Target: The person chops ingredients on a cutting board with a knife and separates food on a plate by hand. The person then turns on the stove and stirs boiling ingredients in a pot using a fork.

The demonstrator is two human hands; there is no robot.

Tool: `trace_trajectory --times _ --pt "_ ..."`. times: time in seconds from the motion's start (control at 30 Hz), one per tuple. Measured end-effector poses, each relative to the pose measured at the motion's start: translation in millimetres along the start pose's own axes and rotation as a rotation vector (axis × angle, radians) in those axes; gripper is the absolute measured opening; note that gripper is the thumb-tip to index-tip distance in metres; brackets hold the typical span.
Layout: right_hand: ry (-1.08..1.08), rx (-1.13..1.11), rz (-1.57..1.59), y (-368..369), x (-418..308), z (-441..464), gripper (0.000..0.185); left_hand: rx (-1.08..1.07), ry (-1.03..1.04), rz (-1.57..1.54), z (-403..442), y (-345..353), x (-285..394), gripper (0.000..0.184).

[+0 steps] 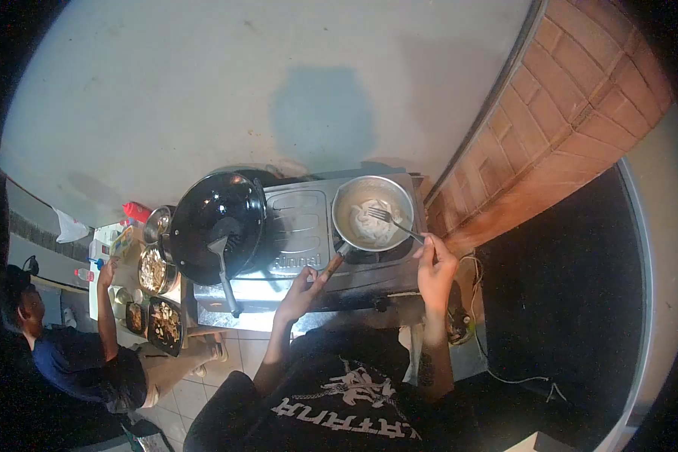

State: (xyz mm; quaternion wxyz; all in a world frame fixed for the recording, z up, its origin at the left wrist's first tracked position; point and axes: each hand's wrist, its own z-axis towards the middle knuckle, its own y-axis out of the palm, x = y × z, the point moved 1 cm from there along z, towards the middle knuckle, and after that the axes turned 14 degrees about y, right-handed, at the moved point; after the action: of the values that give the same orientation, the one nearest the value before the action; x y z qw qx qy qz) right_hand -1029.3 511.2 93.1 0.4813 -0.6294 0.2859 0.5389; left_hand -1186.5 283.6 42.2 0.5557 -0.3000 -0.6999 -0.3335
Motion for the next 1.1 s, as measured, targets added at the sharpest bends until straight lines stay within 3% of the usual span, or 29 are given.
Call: trace_trajectory --times 0.07,0.2,0.87,1.1 --pt "0.124 -0.039 0.139 -2.1 -4.8 -1.9 0.021 -0.005 -0.001 -0.005 0.3 0.0 0.9 0.026" --pt "0.112 -0.049 0.195 1.6 -2.1 -3.6 0.021 -0.005 0.012 0.007 1.0 0.0 -1.4 0.026" --pt "0.048 -0.037 -0.118 38.4 3.2 3.6 0.022 0.004 -0.001 -0.045 0.3 1.3 -1.4 0.025" --pt "-0.043 -0.055 -0.058 49.0 18.2 8.3 0.022 -0.012 -0.018 -0.044 -0.9 2.5 6.2 0.026"
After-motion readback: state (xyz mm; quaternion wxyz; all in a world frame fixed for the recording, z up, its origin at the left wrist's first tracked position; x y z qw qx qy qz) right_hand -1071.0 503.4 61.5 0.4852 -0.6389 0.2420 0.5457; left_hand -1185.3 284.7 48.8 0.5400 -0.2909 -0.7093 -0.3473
